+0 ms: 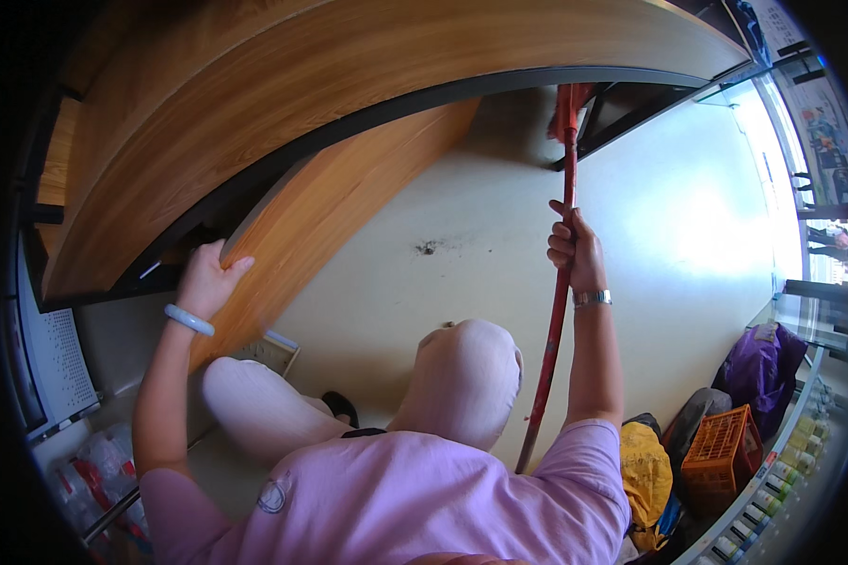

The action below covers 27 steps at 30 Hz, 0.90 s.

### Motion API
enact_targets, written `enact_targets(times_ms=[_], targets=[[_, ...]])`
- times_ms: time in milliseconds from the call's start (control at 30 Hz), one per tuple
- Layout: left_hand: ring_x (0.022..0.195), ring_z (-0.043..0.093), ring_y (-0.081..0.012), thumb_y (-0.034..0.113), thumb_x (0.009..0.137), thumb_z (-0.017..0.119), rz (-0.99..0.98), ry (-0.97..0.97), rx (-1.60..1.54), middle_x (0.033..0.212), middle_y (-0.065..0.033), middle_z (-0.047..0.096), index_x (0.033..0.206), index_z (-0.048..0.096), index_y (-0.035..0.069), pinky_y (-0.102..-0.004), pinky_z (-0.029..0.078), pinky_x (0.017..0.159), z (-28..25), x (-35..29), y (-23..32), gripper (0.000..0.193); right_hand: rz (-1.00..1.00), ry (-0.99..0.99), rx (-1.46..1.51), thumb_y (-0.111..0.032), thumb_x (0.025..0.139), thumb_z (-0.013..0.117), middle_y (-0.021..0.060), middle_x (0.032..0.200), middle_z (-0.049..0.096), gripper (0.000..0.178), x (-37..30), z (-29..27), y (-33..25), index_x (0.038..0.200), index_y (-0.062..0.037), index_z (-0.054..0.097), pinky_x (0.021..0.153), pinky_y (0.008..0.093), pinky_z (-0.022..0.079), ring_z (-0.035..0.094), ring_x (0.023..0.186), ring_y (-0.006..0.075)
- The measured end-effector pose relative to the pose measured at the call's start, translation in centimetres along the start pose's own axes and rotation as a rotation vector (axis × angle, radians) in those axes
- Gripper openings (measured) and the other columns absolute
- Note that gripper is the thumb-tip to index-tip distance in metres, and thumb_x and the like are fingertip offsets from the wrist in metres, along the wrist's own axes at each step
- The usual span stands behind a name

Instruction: The person sweeps the floor of a convenience store using a broom and dustpan. They remove a wooden shelf panel to sweep underneath, then replace it. The person continues sweeping the main floor area and a hallway.

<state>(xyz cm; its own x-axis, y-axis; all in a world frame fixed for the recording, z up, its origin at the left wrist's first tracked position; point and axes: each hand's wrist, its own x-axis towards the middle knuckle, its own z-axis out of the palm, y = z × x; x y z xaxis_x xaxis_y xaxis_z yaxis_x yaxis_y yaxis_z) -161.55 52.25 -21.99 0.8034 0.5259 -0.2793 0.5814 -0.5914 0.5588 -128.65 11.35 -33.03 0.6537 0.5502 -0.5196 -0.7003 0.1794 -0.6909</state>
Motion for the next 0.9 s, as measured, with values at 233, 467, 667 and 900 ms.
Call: enact_targets(times_ms=[233,467,667,900], targets=[[0.079,0.066,-0.0328,0.016,0.084,0.068,0.017,0.025,0.018,0.09,-0.0227,0.067,0.095,0.062,-0.006,-0.036,0.051,0.074,-0.1,0.4,-0.7,0.025,0.233,0.213,0.059,-0.034,0.101,0.035,-0.0077,0.062,0.034,0.035,0.4,-4.4,3.8,0.119,-0.007,0.049,0.041,0.019,0.024,0.027,0.047,0.0027],[0.08,0.065,-0.0216,0.01,0.085,0.065,-0.014,-0.002,0.016,0.091,-0.0166,0.069,0.1,0.062,-0.006,-0.0317,0.05,0.076,-0.1,0.6,-1.0,0.023,0.33,0.306,-0.218,-0.04,0.1,0.039,-0.0084,0.059,0.032,0.038,-13.1,-8.4,7.1,0.119,-0.0082,0.05,0.038,0.0199,0.023,0.026,0.042,0.0029],[0.078,0.065,-0.0249,0.013,0.085,0.065,0.001,0.0,-0.02,0.088,-0.0174,0.069,0.098,0.062,-0.006,-0.0326,0.05,0.075,-0.3,0.6,-1.2,0.022,0.26,0.771,-0.71,-0.046,0.095,0.049,-0.0066,0.048,0.037,0.04,-21.5,-17.4,10.5,0.1,-0.0079,0.058,0.029,0.0238,0.027,0.034,0.032,0.0057],[0.079,0.065,-0.0221,0.012,0.085,0.065,0.048,-0.008,0.044,0.092,-0.0169,0.069,0.098,0.062,-0.006,-0.0318,0.05,0.076,-0.8,1.8,-2.2,0.023,0.56,0.845,-1.004,-0.042,0.088,0.06,0.0014,0.057,0.049,0.037,-26.6,-26.3,12.5,0.097,-0.0067,0.059,0.037,0.0302,0.041,0.048,0.04,0.013]])
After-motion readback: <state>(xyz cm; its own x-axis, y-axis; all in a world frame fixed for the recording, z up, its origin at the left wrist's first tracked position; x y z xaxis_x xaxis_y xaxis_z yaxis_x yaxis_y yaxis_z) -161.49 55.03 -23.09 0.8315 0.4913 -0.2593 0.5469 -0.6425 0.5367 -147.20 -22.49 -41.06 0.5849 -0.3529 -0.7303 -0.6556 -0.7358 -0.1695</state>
